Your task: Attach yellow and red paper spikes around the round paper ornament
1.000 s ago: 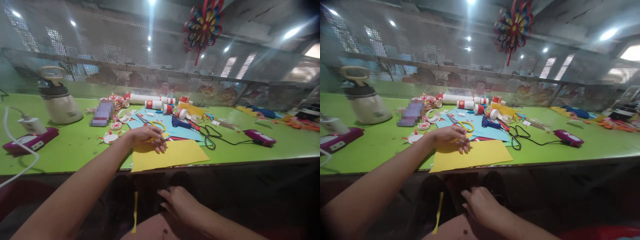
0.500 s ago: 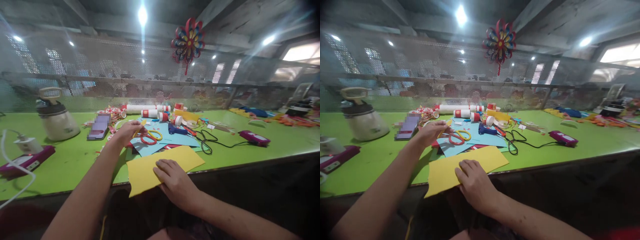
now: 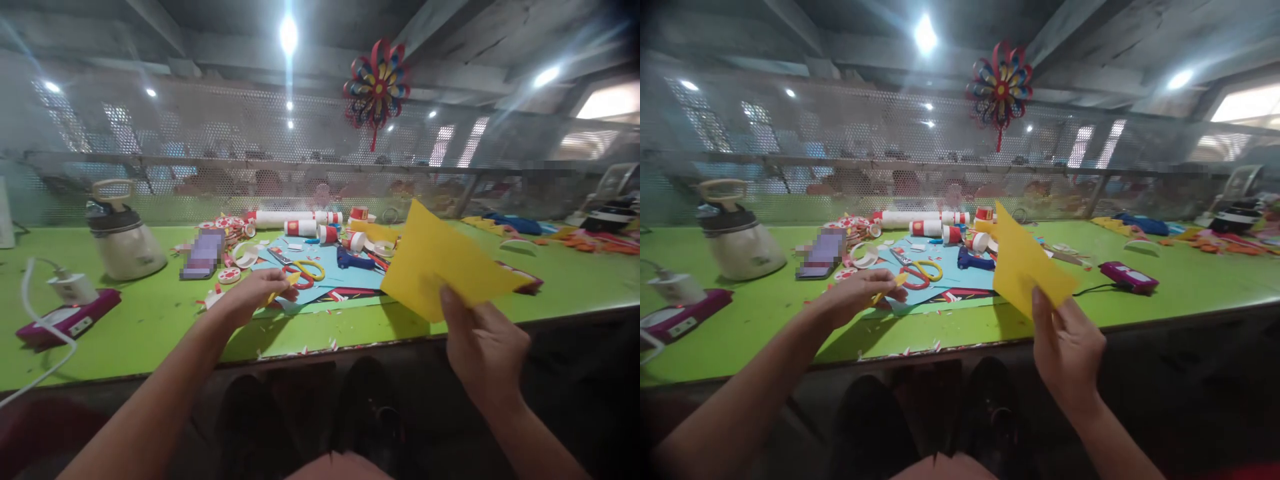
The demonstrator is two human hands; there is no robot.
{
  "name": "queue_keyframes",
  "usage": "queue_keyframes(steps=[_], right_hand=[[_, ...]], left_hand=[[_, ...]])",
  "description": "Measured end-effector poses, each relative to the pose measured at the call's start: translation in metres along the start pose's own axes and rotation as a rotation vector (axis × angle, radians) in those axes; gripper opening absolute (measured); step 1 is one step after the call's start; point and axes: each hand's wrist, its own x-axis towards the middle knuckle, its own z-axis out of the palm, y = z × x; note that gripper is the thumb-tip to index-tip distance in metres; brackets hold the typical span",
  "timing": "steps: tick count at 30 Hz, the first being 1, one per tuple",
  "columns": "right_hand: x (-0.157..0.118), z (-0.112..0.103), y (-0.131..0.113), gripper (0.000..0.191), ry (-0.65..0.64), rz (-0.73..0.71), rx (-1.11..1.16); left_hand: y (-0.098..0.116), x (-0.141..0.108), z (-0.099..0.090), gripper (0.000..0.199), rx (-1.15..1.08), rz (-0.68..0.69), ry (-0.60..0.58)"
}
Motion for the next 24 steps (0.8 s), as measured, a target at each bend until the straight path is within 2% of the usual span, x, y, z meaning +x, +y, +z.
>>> queue_keyframes(steps=[2,3,5,8,12,17,21,24], right_hand=[[-0.011,-0.002,-0.007,0.029,0.005,-0.15,0.054],[-0.016,-0.001,-0.011,0.034,-0.047,-0.236,0.114],[-0.027,0.002,-0.016,0.046,-0.234,-0.378,0.217],[-0.036,0.013,-0.017,0.056,-0.475,-0.5,0.22],[-0.039,0.039,-0.017,0.046,-0.608,-0.597,0.118],[-0.045,0.073,-0.039,0.033,-0.688,-0.644,-0.061],[-0.048,0.089,-0.056,0.029,-0.752,-0.627,-0.197],[-0.044,0.094,-0.056,0.024,-0.811,-0.65,-0.257]], left_hand=[[0.001,0.007,0.006,0.017,-0.026,0.01,0.013],[0.001,0.01,0.008,0.016,-0.043,0.017,0.02],[0.002,0.015,0.012,0.014,-0.078,0.038,0.043],[0.004,0.023,0.012,0.011,-0.115,0.094,0.107],[0.013,0.037,0.009,0.012,-0.174,0.172,0.143],[0.025,0.057,0.01,0.012,-0.21,0.205,0.165],[0.031,0.065,0.007,0.015,-0.218,0.209,0.196],[0.035,0.065,0.002,0.015,-0.229,0.223,0.209]])
